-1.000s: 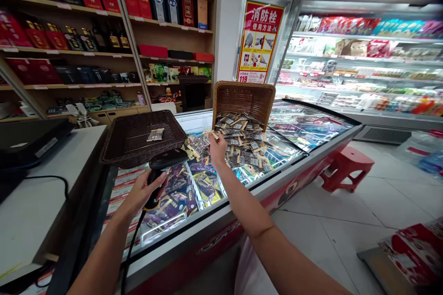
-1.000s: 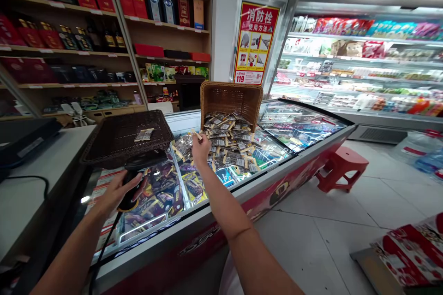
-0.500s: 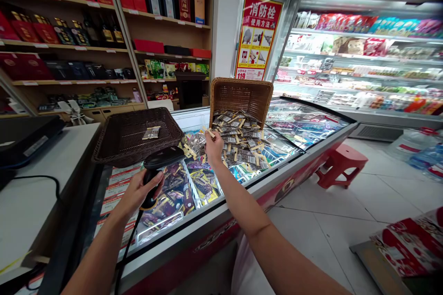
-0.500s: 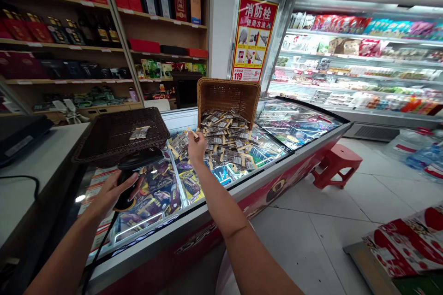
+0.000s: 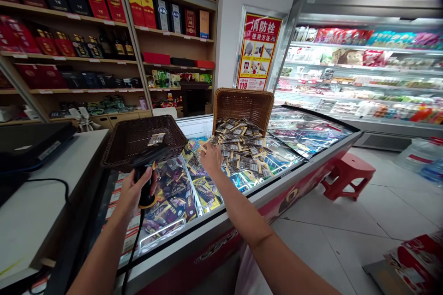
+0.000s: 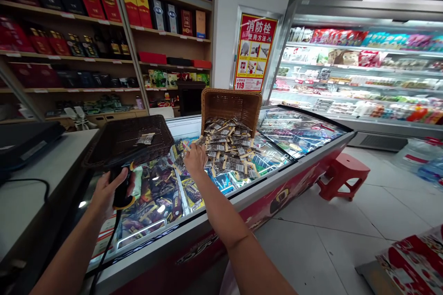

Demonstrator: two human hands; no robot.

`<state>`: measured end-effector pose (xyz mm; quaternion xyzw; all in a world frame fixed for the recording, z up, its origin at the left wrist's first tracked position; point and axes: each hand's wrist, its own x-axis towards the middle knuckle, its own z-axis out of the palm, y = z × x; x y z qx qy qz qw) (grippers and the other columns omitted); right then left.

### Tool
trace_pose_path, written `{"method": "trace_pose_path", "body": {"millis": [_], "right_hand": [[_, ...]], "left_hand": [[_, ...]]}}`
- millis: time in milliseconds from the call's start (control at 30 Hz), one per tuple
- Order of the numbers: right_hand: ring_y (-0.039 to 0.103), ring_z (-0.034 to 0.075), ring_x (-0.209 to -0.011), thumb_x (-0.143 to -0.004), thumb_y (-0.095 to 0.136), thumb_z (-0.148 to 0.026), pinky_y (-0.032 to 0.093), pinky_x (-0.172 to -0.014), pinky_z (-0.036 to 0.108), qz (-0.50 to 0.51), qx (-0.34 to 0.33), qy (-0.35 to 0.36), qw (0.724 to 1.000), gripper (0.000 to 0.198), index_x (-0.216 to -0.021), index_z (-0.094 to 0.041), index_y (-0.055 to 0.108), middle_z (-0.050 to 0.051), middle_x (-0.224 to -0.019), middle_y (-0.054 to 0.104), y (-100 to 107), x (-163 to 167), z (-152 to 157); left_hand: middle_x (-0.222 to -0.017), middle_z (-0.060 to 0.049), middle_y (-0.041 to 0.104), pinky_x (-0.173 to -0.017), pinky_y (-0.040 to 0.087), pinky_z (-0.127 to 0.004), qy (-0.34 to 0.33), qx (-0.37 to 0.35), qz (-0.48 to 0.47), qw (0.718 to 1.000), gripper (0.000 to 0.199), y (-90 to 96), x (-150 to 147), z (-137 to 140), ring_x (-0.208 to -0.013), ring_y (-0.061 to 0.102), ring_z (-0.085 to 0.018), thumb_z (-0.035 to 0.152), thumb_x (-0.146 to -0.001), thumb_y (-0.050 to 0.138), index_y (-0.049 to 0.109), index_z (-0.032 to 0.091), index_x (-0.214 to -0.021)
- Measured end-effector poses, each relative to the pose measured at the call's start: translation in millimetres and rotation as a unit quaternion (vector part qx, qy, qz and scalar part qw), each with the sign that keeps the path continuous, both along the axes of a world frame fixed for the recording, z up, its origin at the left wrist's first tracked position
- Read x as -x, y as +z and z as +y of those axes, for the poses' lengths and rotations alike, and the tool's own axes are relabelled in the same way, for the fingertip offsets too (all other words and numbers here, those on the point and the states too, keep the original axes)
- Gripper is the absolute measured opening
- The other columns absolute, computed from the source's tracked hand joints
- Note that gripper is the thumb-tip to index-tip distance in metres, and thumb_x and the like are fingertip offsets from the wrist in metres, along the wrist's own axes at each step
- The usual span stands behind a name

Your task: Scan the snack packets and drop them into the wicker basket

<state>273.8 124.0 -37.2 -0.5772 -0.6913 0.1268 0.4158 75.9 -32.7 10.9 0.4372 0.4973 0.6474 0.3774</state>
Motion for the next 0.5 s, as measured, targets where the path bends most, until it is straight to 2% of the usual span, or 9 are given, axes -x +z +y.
{"method": "trace_pose_path", "body": {"millis": [133, 267, 400, 500], "right_hand": [[0.052, 0.035, -0.125, -0.097, 0.057, -0.019, 0.044, -0.1, 0.046, -0.084, -0.054, -0.034, 0.994, 0.022, -0.114, -0.017, 0.071, 0.018, -0.123, 0.067, 3, -1, -7], [0.056, 0.031, -0.12, -0.103, 0.052, -0.025, 0.042, -0.105, 0.044, -0.105, -0.097, -0.003, 0.99, 0.024, -0.115, -0.017, 0.072, 0.016, -0.121, 0.068, 29, 20, -3], [0.064, 0.025, -0.114, -0.105, 0.049, -0.03, 0.048, -0.097, 0.036, -0.115, -0.075, 0.09, 0.986, 0.028, -0.12, -0.018, 0.069, 0.013, -0.125, 0.069, 65, 89, 23], [0.067, 0.027, -0.119, -0.1, 0.06, -0.031, 0.051, -0.099, 0.037, -0.143, 0.002, 0.138, 0.98, 0.027, -0.12, -0.016, 0.071, 0.016, -0.127, 0.07, 81, 153, 50]], "left_hand": [[-0.061, 0.004, 0.061, -0.038, 0.037, -0.022, 0.105, -0.033, -0.06, 0.992, 0.055, 2.8, 5, 3, -0.041, 0.049, -0.01, 0.058, -0.061, 0.09, 0.061, 0.019, -0.085], [-0.056, 0.007, 0.058, -0.038, 0.039, -0.021, 0.227, -0.064, -0.105, 0.966, 0.05, 4.6, 17, 4, -0.041, 0.048, -0.009, 0.056, -0.063, 0.087, 0.059, 0.02, -0.083], [-0.058, 0.009, 0.057, -0.038, 0.039, -0.021, 0.287, -0.078, -0.133, 0.945, 0.046, 3.9, 27, 3, -0.041, 0.048, -0.009, 0.054, -0.066, 0.084, 0.056, 0.021, -0.083], [-0.057, 0.009, 0.056, -0.037, 0.038, -0.021, 0.297, -0.077, -0.115, 0.945, 0.045, -2.1, 30, 6, -0.039, 0.047, -0.009, 0.055, -0.068, 0.082, 0.055, 0.022, -0.081]]}}
